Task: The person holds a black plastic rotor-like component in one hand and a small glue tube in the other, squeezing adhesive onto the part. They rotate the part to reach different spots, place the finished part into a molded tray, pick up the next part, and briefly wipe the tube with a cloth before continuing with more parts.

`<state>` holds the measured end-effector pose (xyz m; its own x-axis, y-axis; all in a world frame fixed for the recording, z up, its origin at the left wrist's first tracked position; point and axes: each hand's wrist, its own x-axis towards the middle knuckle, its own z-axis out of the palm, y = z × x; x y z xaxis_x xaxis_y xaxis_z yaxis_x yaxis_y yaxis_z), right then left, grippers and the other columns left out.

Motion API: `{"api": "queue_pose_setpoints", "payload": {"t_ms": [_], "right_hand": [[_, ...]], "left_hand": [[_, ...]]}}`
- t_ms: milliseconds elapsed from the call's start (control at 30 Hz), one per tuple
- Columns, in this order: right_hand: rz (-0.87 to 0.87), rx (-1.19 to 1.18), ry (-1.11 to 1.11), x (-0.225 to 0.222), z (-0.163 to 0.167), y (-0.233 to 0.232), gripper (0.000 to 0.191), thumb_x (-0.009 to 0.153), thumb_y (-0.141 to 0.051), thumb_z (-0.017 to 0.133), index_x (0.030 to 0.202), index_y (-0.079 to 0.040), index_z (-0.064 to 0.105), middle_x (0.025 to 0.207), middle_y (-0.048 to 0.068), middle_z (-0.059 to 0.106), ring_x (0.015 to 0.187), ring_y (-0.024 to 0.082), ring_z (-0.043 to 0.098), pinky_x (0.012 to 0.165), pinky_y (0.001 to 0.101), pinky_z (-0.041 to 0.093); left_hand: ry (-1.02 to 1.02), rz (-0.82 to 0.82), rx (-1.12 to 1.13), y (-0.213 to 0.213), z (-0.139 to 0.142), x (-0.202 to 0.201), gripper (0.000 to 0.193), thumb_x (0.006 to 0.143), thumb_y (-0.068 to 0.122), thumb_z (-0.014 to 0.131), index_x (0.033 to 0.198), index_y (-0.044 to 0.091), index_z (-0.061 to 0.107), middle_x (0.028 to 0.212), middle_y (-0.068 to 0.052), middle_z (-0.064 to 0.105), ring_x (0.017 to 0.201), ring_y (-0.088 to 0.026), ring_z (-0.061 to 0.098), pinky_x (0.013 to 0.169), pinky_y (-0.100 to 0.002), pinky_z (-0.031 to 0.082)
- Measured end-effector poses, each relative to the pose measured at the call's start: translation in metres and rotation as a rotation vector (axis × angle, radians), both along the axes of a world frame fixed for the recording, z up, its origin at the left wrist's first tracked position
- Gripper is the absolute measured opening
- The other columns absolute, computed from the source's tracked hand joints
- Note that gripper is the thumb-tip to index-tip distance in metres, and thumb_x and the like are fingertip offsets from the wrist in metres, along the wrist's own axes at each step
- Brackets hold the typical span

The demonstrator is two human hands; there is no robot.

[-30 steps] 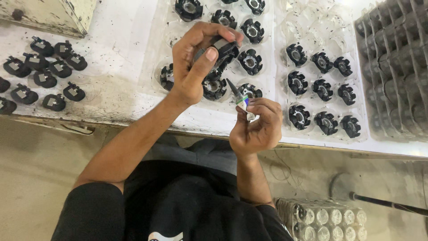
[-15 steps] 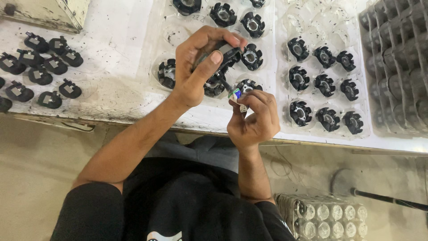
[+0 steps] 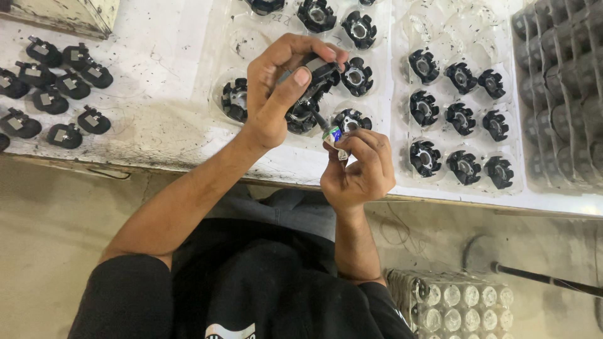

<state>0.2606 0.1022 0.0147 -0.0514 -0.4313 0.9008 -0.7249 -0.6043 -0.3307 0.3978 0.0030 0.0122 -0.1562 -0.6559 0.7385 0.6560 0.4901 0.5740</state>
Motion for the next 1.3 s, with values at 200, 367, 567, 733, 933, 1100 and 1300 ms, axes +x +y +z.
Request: {"api": "queue_pose_setpoints", "payload": {"t_ms": [200, 367, 567, 733, 933, 1100, 1300], "right_hand": [[0.000, 0.015, 0.001, -0.002, -0.003, -0.001, 0.034, 0.072, 0.016, 0.081, 0.095, 0.001, 0.062, 0.091, 0.013, 0.067, 0.088, 0.028, 0.067, 0.081, 0.0354, 0.056], [0.015, 0.014, -0.080, -0.002, -0.005, -0.001, 0.032, 0.075, 0.018, 0.079, 0.097, 0.003, 0.061, 0.092, 0.013, 0.066, 0.086, 0.026, 0.065, 0.075, 0.0321, 0.053], [0.051, 0.008, -0.207, -0.004, -0.005, -0.003, 0.028, 0.085, 0.016, 0.077, 0.102, 0.004, 0.058, 0.098, 0.013, 0.063, 0.091, 0.024, 0.063, 0.073, 0.0291, 0.052], [-0.010, 0.000, -0.102, -0.004, -0.003, -0.003, 0.027, 0.081, 0.015, 0.077, 0.096, 0.003, 0.058, 0.093, 0.014, 0.063, 0.087, 0.025, 0.064, 0.072, 0.0300, 0.051], [-0.016, -0.038, -0.051, -0.003, -0.004, -0.012, 0.031, 0.078, 0.016, 0.081, 0.095, 0.002, 0.059, 0.091, 0.012, 0.066, 0.087, 0.026, 0.064, 0.073, 0.0314, 0.054], [-0.008, -0.010, -0.029, -0.005, -0.003, -0.010, 0.032, 0.076, 0.018, 0.079, 0.097, 0.002, 0.060, 0.092, 0.013, 0.067, 0.089, 0.026, 0.066, 0.073, 0.0323, 0.055], [0.051, 0.044, -0.085, -0.008, -0.003, -0.010, 0.035, 0.075, 0.020, 0.078, 0.098, 0.001, 0.059, 0.093, 0.011, 0.066, 0.083, 0.022, 0.065, 0.061, 0.0281, 0.048]], "left_hand": [[0.092, -0.048, 0.126, -0.002, -0.003, -0.003, 0.035, 0.111, 0.029, 0.055, 0.126, -0.002, 0.059, 0.120, -0.021, 0.069, 0.111, -0.023, 0.069, 0.099, -0.036, 0.054], [0.459, -0.318, 0.523, 0.005, -0.003, -0.012, 0.041, 0.100, 0.038, 0.055, 0.124, 0.005, 0.060, 0.126, -0.022, 0.067, 0.112, -0.037, 0.070, 0.093, -0.050, 0.058], [0.543, -0.394, 0.792, 0.016, -0.003, -0.018, 0.043, 0.097, 0.039, 0.055, 0.119, 0.003, 0.062, 0.119, -0.020, 0.069, 0.112, -0.039, 0.068, 0.096, -0.055, 0.057], [0.572, -0.464, 0.881, 0.017, -0.004, -0.018, 0.040, 0.094, 0.037, 0.058, 0.116, 0.003, 0.061, 0.118, -0.020, 0.069, 0.112, -0.040, 0.068, 0.099, -0.054, 0.056], [0.563, -0.493, 0.958, 0.019, -0.005, -0.019, 0.041, 0.092, 0.036, 0.059, 0.116, 0.003, 0.061, 0.117, -0.020, 0.068, 0.112, -0.040, 0.068, 0.099, -0.052, 0.056], [0.566, -0.505, 0.983, 0.020, -0.005, -0.019, 0.041, 0.091, 0.036, 0.060, 0.116, 0.003, 0.060, 0.117, -0.020, 0.068, 0.112, -0.040, 0.068, 0.098, -0.051, 0.057], [0.567, -0.515, 0.995, 0.017, -0.004, -0.019, 0.043, 0.090, 0.036, 0.061, 0.115, 0.001, 0.061, 0.117, -0.020, 0.068, 0.112, -0.040, 0.068, 0.096, -0.050, 0.059]]}}
